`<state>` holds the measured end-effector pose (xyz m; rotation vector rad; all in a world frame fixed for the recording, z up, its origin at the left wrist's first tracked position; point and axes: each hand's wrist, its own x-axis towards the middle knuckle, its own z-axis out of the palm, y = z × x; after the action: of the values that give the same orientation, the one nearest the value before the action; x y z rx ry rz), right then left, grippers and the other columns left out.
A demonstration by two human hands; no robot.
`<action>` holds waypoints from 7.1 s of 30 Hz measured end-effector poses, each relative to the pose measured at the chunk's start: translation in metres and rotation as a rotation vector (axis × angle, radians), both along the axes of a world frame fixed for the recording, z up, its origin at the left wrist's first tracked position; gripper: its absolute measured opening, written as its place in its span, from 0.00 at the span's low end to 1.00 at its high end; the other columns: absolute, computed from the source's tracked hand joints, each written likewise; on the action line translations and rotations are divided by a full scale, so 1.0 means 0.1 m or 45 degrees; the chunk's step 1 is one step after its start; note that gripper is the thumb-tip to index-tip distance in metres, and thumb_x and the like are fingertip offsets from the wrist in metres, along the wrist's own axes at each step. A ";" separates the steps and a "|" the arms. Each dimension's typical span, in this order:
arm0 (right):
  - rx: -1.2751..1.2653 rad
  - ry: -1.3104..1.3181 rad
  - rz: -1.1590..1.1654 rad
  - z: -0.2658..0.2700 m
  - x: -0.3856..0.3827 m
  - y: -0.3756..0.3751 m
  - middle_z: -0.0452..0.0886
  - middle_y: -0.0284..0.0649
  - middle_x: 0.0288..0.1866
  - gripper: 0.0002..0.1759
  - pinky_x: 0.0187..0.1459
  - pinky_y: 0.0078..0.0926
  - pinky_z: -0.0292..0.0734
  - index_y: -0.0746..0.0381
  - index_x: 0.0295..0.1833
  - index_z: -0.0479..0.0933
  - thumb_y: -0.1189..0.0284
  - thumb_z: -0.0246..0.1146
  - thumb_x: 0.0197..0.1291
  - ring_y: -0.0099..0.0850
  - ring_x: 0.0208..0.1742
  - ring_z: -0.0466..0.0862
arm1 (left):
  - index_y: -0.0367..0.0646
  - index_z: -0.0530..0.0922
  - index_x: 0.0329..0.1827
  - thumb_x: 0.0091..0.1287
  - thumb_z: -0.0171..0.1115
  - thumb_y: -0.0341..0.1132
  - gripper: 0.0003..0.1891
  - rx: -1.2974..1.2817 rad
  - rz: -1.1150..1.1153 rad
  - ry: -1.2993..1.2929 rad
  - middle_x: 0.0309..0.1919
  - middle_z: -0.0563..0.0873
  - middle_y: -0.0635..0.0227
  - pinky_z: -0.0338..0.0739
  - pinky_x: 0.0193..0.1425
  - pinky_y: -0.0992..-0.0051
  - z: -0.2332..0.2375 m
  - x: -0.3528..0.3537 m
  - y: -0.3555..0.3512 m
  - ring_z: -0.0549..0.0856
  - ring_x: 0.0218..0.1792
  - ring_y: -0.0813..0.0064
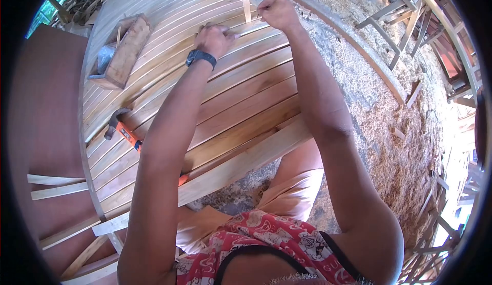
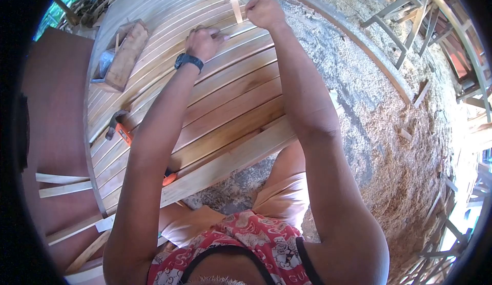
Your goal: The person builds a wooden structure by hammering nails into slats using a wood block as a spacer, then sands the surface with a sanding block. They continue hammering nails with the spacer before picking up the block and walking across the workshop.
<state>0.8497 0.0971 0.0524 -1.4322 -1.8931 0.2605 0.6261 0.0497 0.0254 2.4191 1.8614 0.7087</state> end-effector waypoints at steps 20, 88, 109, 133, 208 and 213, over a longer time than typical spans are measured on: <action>0.190 0.738 0.218 0.08 -0.54 -0.24 0.89 0.39 0.32 0.07 0.35 0.22 0.81 0.64 0.41 0.88 0.72 0.71 0.59 0.22 0.27 0.84 | 0.39 0.83 0.51 0.72 0.58 0.40 0.14 -0.740 0.068 -1.822 0.46 0.90 0.59 0.78 0.57 0.61 0.24 0.32 0.01 0.85 0.50 0.58; -0.198 0.277 0.181 0.39 0.83 -2.16 0.83 0.58 0.59 0.37 0.60 0.32 0.77 0.67 0.78 0.60 0.73 0.66 0.67 0.37 0.62 0.84 | 0.40 0.87 0.48 0.69 0.67 0.41 0.14 0.005 -0.226 -0.686 0.40 0.91 0.56 0.81 0.50 0.69 -0.35 0.74 0.54 0.89 0.40 0.61; -0.690 0.084 0.086 0.63 0.83 -2.09 0.87 0.47 0.43 0.39 0.45 0.28 0.80 0.55 0.80 0.61 0.81 0.64 0.64 0.29 0.34 0.82 | 0.46 0.88 0.50 0.64 0.70 0.45 0.17 -0.077 -0.231 -0.590 0.44 0.91 0.57 0.82 0.54 0.67 -0.33 0.66 0.53 0.89 0.43 0.60; -0.135 -0.014 0.222 0.46 0.72 -2.06 0.84 0.46 0.29 0.35 0.29 0.31 0.79 0.60 0.80 0.58 0.76 0.61 0.70 0.30 0.27 0.86 | 0.63 0.91 0.47 0.56 0.72 0.62 0.22 -0.175 0.264 -0.209 0.59 0.82 0.65 0.61 0.72 0.44 -0.22 0.22 0.17 0.73 0.67 0.54; -0.242 0.157 0.218 -0.01 -0.26 0.17 0.86 0.41 0.36 0.19 0.35 0.27 0.83 0.67 0.57 0.78 0.66 0.66 0.67 0.27 0.32 0.87 | 0.64 0.91 0.46 0.54 0.73 0.61 0.20 0.066 -0.268 -0.087 0.63 0.81 0.72 0.68 0.63 0.45 -0.27 -0.35 -0.18 0.74 0.62 0.58; -0.633 0.193 0.216 0.18 -0.40 0.42 0.85 0.41 0.36 0.13 0.37 0.26 0.82 0.67 0.47 0.78 0.67 0.65 0.66 0.27 0.34 0.86 | 0.63 0.91 0.45 0.53 0.74 0.60 0.21 0.064 -0.242 -0.090 0.61 0.80 0.73 0.69 0.60 0.44 -0.20 -0.33 -0.23 0.74 0.60 0.58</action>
<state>0.8097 0.1387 0.0703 -1.5084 -1.9027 0.9494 0.5927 0.0266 0.0052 2.5215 1.5802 0.8240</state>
